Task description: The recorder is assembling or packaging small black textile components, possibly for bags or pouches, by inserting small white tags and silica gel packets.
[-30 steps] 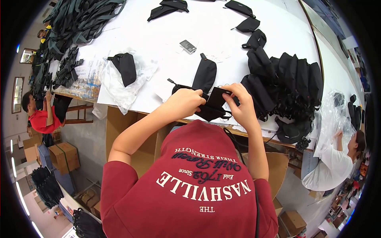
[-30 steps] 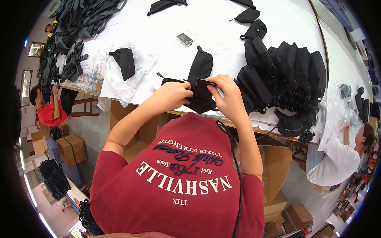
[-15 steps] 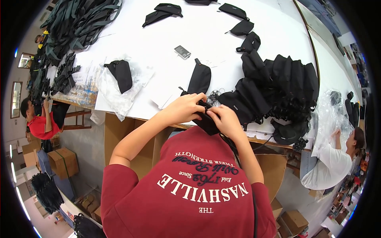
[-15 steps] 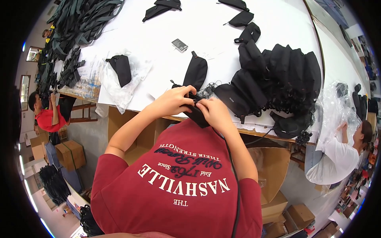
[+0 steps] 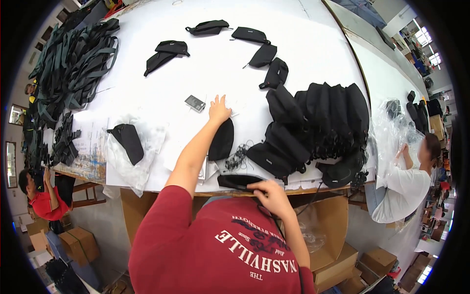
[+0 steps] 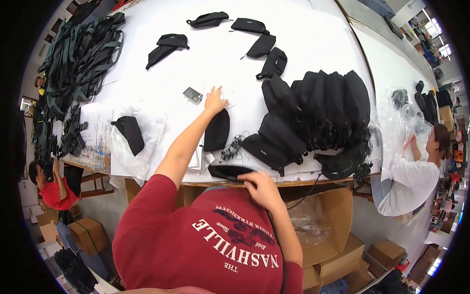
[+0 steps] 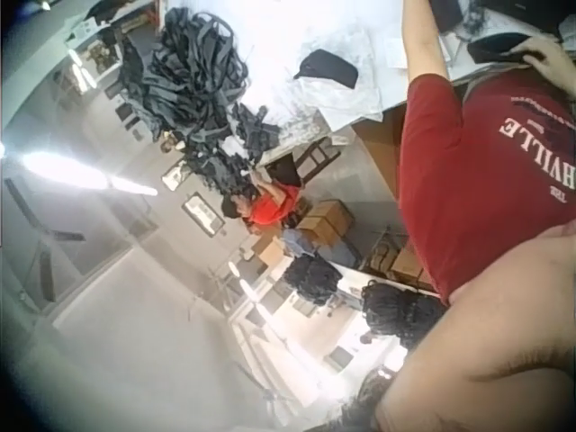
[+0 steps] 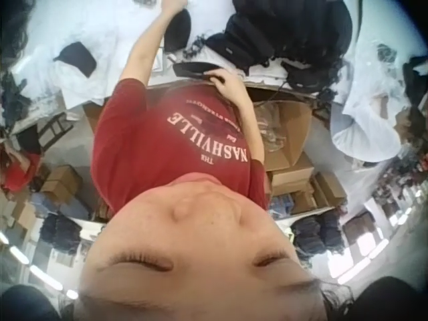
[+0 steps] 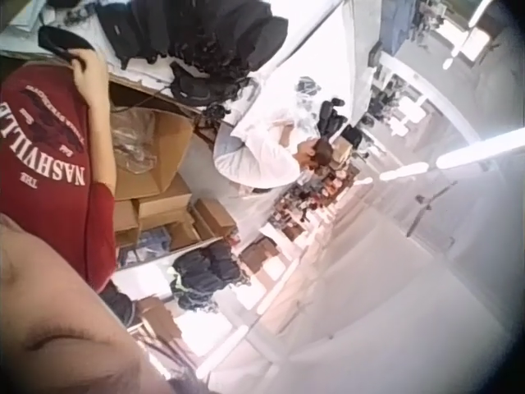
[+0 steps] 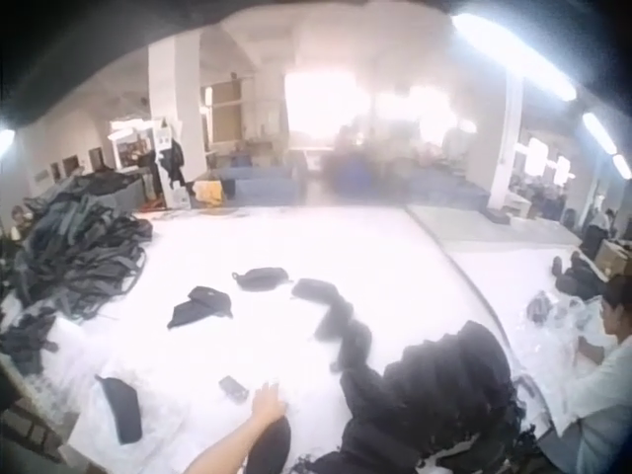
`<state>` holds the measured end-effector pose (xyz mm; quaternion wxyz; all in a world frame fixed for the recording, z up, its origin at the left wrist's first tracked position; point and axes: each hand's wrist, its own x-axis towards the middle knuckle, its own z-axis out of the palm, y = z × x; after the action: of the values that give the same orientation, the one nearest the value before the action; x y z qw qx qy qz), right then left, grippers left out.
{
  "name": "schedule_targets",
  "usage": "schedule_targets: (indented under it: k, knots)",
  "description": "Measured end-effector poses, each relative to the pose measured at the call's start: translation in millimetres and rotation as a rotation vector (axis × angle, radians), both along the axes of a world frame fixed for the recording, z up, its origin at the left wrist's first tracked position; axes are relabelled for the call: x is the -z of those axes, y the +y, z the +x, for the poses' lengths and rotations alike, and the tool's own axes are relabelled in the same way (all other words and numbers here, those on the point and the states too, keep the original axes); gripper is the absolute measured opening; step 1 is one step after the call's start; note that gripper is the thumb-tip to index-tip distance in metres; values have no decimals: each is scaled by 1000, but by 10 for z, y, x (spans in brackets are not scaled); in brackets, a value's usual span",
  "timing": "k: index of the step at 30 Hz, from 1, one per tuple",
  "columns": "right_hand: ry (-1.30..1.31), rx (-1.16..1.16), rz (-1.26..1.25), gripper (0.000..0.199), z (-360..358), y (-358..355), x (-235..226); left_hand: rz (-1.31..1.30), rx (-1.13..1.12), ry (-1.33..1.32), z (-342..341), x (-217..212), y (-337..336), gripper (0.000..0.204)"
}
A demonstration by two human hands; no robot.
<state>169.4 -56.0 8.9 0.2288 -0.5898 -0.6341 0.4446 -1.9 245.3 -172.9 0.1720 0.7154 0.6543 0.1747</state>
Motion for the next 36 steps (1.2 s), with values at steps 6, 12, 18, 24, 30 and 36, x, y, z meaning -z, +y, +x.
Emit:
schedule_targets:
  k: [6, 12, 18, 24, 30, 36]
  knots:
    - [-24, -1, -166, 25, -100, -301, 608, 140, 52, 19, 57, -8, 39, 24]
    - [132, -129, -361, 28, -11, 125, 915, 177, 53, -312, -134, -368, 5, 21]
    - [-166, -116, 198, 14, -200, 445, 465, -276, 460, -710, -349, -1451, -1412, 14]
    - [-157, -210, 638, 9, -353, 649, 5, 170, 311, -244, -629, -1827, -2169, 25]
    - [83, -65, 628, 16, -496, 703, -431, -130, -287, -1595, -617, -1575, -2520, 62]
    - [41, -188, 632, 16, -569, 773, -624, -430, -235, -1808, -453, -1617, -2525, 33]
